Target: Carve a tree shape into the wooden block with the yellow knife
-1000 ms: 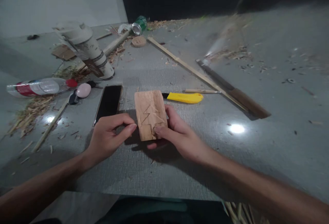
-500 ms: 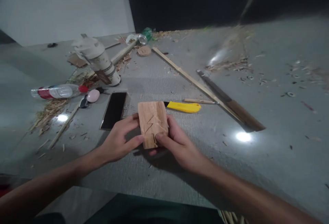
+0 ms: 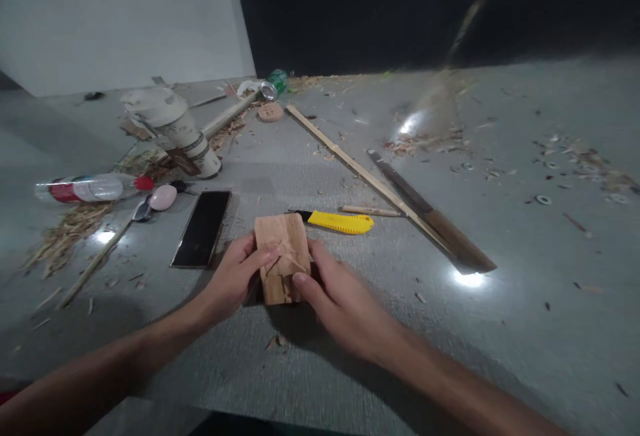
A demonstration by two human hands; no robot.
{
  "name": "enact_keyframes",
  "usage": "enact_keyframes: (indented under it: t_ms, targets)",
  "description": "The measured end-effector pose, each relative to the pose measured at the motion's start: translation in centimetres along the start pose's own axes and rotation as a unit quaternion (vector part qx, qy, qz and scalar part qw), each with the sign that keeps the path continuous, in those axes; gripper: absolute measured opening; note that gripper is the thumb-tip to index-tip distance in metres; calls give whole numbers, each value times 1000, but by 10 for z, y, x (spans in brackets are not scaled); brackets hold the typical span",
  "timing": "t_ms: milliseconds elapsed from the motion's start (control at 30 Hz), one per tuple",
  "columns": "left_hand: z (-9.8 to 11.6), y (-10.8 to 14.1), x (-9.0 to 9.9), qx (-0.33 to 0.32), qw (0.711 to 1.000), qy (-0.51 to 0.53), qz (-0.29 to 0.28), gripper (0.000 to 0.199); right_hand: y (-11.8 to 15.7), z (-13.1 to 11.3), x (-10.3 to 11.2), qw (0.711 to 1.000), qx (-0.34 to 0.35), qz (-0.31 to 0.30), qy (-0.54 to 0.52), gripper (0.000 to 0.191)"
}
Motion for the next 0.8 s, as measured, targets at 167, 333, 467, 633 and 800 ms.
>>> enact_keyframes:
  t_ms: [167, 333, 467, 633, 800]
  targets:
    - [-4, -2, 5, 10, 998, 56, 33, 36, -4, 0, 10, 999, 20, 17, 32, 45]
    - [-3, -4, 4, 17, 997, 66, 33, 38, -10, -1, 20, 995, 51, 52, 75, 40]
    - [-6, -5, 9, 26, 997, 54, 53, 37, -9, -1, 18, 992, 50, 50, 101, 38]
    - [-5, -2, 12, 13, 998, 41, 47, 37, -10, -2, 25, 979, 90, 56, 172, 30]
    - [-1, 1, 13, -4, 999, 5, 49, 34, -14, 4, 51, 929, 139, 136, 314, 18]
Point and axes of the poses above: each hand's wrist, its own y-axis away from the middle knuckle, its own x-axis out of the back of the hand, z = x × y, the point moved 5 cm from there along -y, towards the middle knuckle, and after that the axes turned 11 degrees about x, right-handed, at the moved point
